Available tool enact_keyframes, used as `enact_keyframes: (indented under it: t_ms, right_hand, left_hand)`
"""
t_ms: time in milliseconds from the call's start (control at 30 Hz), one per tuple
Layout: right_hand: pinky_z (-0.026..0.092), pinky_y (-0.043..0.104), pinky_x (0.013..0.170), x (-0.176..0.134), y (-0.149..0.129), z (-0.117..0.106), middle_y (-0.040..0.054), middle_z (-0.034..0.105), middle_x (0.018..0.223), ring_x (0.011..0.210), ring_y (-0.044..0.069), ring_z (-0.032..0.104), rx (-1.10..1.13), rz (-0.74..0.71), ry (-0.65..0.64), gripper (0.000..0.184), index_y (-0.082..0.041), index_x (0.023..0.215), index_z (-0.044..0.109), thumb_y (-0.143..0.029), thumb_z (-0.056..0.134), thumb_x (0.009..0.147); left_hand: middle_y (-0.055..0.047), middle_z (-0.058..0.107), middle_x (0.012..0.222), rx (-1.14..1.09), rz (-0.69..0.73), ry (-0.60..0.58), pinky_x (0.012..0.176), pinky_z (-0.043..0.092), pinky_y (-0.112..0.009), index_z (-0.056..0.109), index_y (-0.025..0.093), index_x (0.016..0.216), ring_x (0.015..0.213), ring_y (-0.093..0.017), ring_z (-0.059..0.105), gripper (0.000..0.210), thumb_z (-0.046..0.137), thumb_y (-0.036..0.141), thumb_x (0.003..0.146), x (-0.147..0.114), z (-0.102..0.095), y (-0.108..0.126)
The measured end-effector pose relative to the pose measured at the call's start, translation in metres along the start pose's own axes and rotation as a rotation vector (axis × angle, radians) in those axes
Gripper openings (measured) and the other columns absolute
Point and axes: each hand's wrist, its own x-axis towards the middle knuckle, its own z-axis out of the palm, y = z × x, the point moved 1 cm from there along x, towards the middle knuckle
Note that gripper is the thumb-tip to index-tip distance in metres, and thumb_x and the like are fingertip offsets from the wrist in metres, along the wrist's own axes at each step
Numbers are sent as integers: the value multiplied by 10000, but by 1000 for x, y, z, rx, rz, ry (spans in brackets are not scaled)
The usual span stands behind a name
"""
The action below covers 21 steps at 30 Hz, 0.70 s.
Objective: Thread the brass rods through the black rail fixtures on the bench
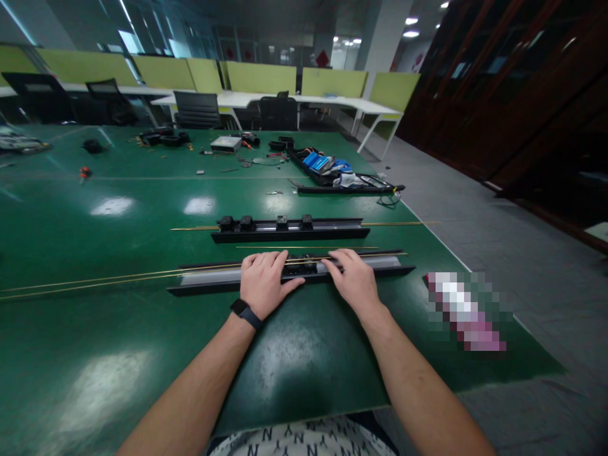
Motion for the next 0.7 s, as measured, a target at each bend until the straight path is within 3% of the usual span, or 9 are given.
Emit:
enact_keyframes:
  t_ms: [333, 567, 700]
  right_hand:
    - [539, 309, 863, 0, 9, -3, 56, 743, 1033, 916, 188, 708, -60, 28, 17, 295, -243, 996, 783, -439, 563, 1012]
    - [554, 346, 944, -1, 2, -5, 97, 717, 1231, 1034, 223, 708, 28, 9, -17, 379, -212, 1259, 703, -450, 602, 983]
    - [541, 310, 918, -1, -6, 0, 71, 740, 1130, 984, 200, 714, 23, 14, -36, 290, -232, 1121, 752, -408, 543, 1023]
  left_hand:
    - [-156, 724, 1248, -12, -6, -1, 1000, 381, -498, 645, 209, 1316, 1155, -337, 654, 631, 664, 658, 873, 0, 0, -1]
    - [-145, 729, 1240, 3, -4, -10, 998, 387, -500, 649, 195, 1312, 1150, -332, 655, 646, 668, 663, 868, 0, 0, -1]
    - [-140, 733, 1233, 4, -3, -7, 997, 388, -503, 652, 190, 1312, 1143, -332, 657, 650, 676, 659, 862, 0, 0, 0]
